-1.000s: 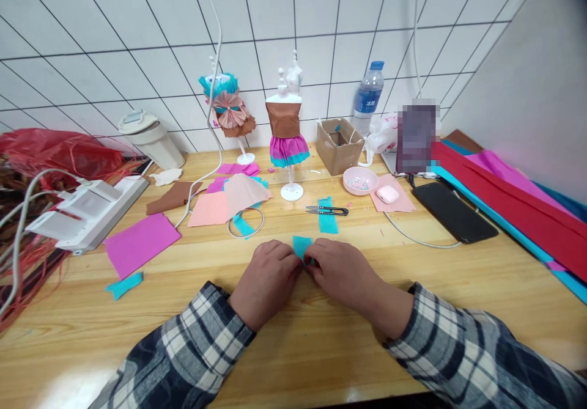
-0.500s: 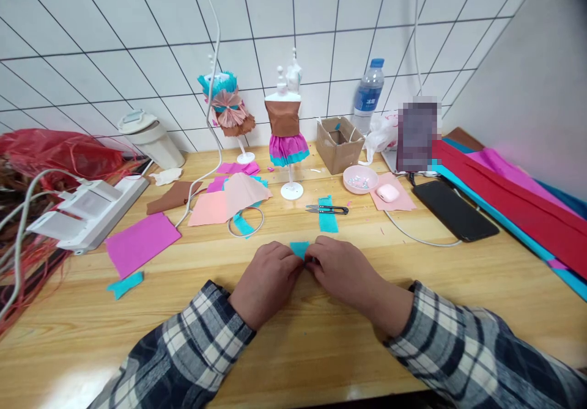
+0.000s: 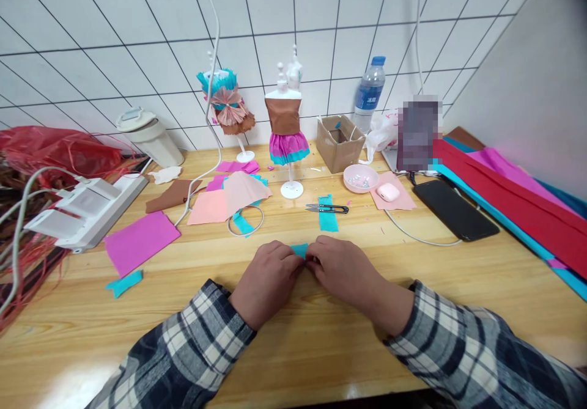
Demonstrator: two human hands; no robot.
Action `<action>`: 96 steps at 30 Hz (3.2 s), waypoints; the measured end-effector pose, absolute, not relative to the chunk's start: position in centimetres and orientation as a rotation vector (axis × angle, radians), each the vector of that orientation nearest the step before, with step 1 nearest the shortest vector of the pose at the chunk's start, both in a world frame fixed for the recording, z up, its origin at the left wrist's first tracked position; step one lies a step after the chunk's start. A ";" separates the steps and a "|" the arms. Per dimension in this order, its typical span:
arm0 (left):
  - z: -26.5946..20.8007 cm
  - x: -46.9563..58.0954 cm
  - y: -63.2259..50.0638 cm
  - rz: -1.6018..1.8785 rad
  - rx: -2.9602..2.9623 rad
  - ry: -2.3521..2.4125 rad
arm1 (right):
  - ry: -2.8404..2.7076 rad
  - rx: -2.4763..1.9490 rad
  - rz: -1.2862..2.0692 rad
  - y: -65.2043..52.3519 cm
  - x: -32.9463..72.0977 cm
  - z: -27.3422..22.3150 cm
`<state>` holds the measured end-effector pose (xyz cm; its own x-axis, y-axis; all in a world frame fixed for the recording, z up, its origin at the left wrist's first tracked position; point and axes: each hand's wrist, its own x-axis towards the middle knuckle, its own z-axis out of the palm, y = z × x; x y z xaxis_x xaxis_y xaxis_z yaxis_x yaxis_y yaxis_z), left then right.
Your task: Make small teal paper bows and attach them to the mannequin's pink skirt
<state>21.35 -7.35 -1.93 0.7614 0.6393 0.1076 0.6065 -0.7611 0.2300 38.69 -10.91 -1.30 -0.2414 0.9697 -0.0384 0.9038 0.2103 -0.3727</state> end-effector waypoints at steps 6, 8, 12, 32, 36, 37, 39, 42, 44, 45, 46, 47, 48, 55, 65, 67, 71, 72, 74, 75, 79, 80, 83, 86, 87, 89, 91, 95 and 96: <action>-1.6 21.3 -7.3 0.307 2.771 0.955 | -2.298 -1.785 0.477 -11.0 38.8 -1.2; -1.5 21.2 -7.3 0.281 2.780 0.963 | -2.316 -1.775 0.479 -11.0 38.8 -1.1; -1.5 21.1 -7.2 0.256 2.800 0.968 | -2.309 -1.755 0.455 -10.9 38.8 -1.1; -1.5 21.3 -7.3 0.277 2.778 0.970 | -2.385 -1.816 0.370 -11.0 38.9 -0.9; -1.5 21.4 -7.4 0.260 2.757 1.007 | -2.385 -1.831 0.363 -11.0 38.8 -0.8; -1.6 21.4 -7.3 0.263 2.749 1.010 | -2.381 -1.831 0.357 -11.0 38.8 -0.8; -1.6 21.4 -7.3 0.256 2.753 1.000 | -2.371 -1.821 0.352 -11.0 38.8 -0.7; -1.5 21.4 -7.2 0.249 2.775 0.979 | -2.375 -1.804 0.367 -11.0 38.9 -0.7; -1.5 21.4 -7.2 0.272 2.769 0.970 | -2.385 -1.806 0.374 -11.0 38.9 -0.8; -1.5 21.4 -7.2 0.281 2.763 0.972 | -2.385 -1.813 0.373 -11.0 38.9 -0.8; -1.5 21.4 -7.3 0.282 2.759 0.976 | -2.386 -1.817 0.370 -11.0 38.8 -0.9; -1.5 21.4 -7.3 0.276 2.755 0.984 | -2.388 -1.820 0.365 -11.0 38.8 -0.9; -1.5 21.4 -7.4 0.268 2.750 0.996 | -2.391 -1.823 0.360 -11.0 38.8 -0.9; -1.5 21.4 -7.4 0.279 2.753 0.985 | -2.365 -1.824 0.374 -11.0 38.7 -0.7; -1.6 21.4 -7.4 0.258 2.753 1.020 | -2.366 -1.823 0.426 -10.9 38.8 -0.7; -1.8 21.4 -7.4 0.268 2.732 1.021 | -2.352 -1.824 0.429 -11.0 38.8 -0.7; -2.0 21.3 -7.3 0.293 2.739 0.978 | -2.352 -1.811 0.413 -11.0 38.8 -0.6; -1.9 21.3 -7.3 0.308 2.740 0.969 | -2.359 -1.808 0.414 -11.0 38.8 -0.5; -1.8 21.3 -7.3 0.345 2.743 0.952 | -2.378 -1.812 0.421 -10.9 38.8 -0.5; -1.7 21.4 -7.3 0.352 2.747 0.946 | -2.387 -1.819 0.427 -10.9 38.8 -0.5; -1.5 21.5 -7.4 0.291 2.751 0.989 | -2.384 -1.833 0.446 -10.9 38.8 -0.6; -1.5 21.5 -7.5 0.278 2.745 1.004 | -2.372 -1.828 0.446 -10.9 38.8 -0.7; -1.6 21.5 -7.5 0.277 2.735 1.013 | -2.329 -1.798 0.432 -11.0 38.9 -0.7; -1.6 21.5 -7.4 0.282 2.737 0.998 | -2.329 -1.777 0.422 -11.0 39.0 -0.8; -1.6 21.5 -7.4 0.277 2.736 0.997 | -2.340 -1.775 0.425 -11.0 38.9 -0.9; -1.7 21.5 -7.4 0.276 2.735 0.996 | -2.364 -1.771 0.442 -10.9 38.9 -1.0; -1.8 21.4 -7.4 0.280 2.732 0.998 | -2.378 -1.754 0.467 -10.7 38.9 -1.1; -1.6 21.4 -7.8 0.337 2.713 1.008 | -2.429 -1.705 0.449 -10.6 38.9 -1.3; -1.5 21.4 -7.9 0.373 2.713 1.020 | -2.438 -1.698 0.424 -10.7 39.0 -1.3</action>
